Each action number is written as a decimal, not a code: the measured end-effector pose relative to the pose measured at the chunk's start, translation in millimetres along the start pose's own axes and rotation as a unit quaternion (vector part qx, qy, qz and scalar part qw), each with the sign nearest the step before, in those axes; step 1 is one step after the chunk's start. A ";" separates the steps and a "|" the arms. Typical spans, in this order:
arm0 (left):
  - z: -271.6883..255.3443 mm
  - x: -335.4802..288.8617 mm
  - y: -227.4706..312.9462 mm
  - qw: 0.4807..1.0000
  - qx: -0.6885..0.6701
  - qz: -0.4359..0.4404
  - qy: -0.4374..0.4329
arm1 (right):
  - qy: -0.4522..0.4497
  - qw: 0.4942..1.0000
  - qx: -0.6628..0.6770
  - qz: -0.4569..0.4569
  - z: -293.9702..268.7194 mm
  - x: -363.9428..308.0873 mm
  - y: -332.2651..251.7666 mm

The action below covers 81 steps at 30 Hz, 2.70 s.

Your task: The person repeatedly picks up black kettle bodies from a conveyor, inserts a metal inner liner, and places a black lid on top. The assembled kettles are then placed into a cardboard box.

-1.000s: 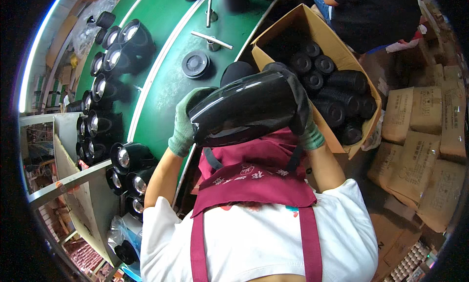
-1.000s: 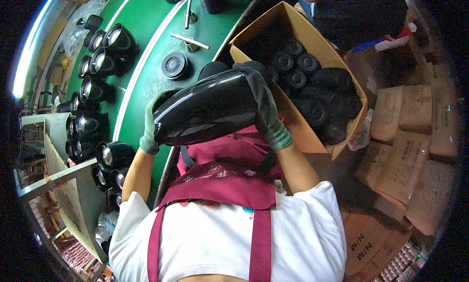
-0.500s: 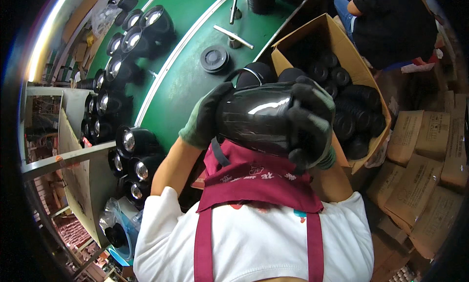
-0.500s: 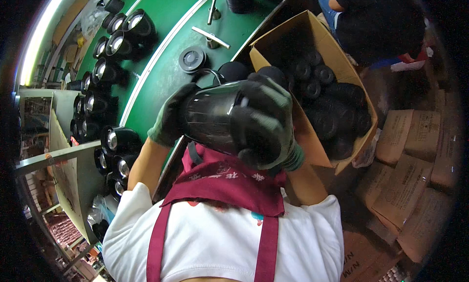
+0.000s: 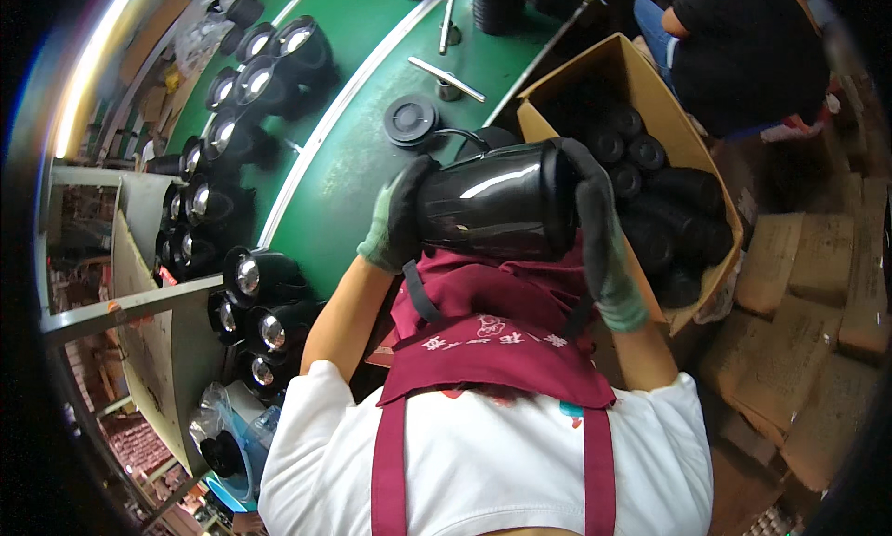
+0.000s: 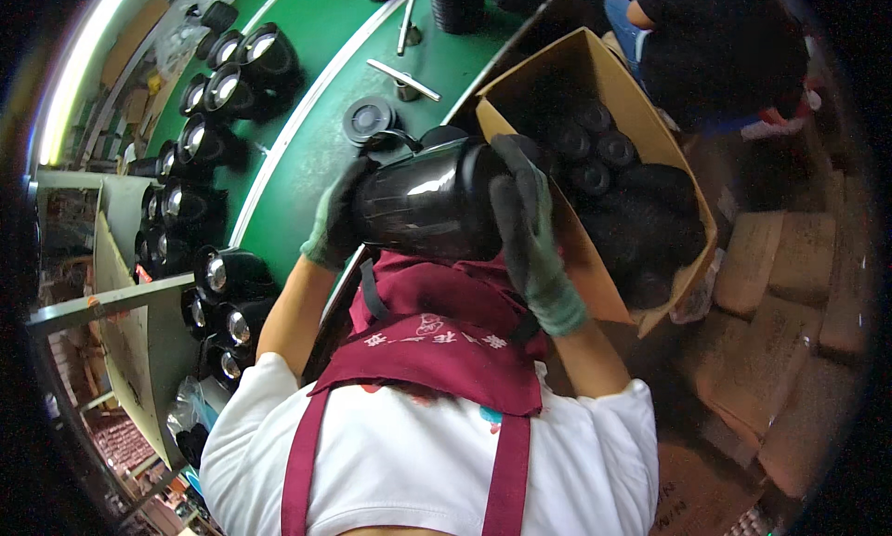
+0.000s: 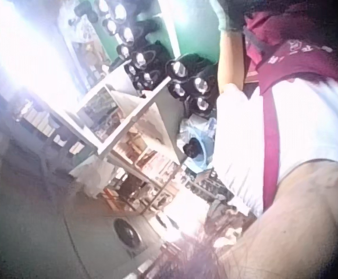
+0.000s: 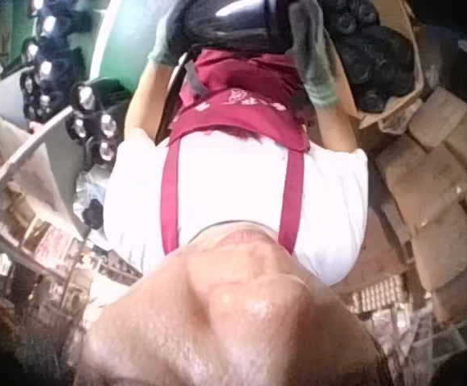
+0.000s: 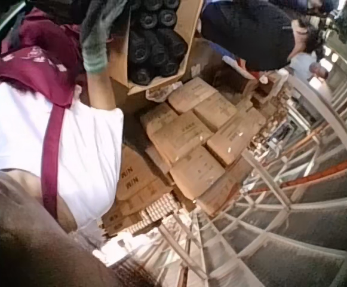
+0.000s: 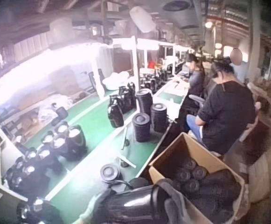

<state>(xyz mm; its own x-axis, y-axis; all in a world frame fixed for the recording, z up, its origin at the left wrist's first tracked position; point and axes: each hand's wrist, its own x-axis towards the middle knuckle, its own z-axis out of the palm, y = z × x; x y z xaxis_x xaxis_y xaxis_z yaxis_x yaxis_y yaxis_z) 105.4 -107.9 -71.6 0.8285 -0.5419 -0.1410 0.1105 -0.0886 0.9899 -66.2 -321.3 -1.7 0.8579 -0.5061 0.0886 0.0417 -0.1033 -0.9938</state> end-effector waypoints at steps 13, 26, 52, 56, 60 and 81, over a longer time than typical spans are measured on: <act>-1.9 0.7 3.5 0.969 -0.190 -0.143 -0.073 | -0.099 0.876 -0.153 -0.446 1.4 32.2 -6.0; -46.5 38.4 51.2 0.897 0.387 0.211 0.008 | 0.022 0.984 0.133 -0.114 52.6 52.6 81.5; -205.9 356.9 19.3 0.628 0.720 0.039 0.293 | 0.112 0.982 -0.025 0.149 25.3 91.1 112.4; -224.7 315.5 7.3 0.585 0.756 0.192 0.219 | 0.003 0.998 -0.020 0.053 53.4 103.3 120.3; -179.2 209.9 63.8 0.674 0.684 0.264 0.093 | -0.153 0.970 -0.160 -0.105 92.7 126.1 66.1; -61.2 -96.5 -26.5 0.990 -0.095 -0.100 -0.014 | -0.183 0.979 0.067 0.068 30.8 18.4 61.9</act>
<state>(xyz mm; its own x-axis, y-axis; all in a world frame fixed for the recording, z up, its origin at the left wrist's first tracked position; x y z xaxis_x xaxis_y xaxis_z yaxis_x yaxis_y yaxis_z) 56.1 -2.1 -83.4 0.7644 -0.5532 -0.3313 0.3739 -0.0384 0.9267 -32.0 -310.6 -63.7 0.9850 -0.1653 -0.0498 -0.0388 0.0689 -0.9969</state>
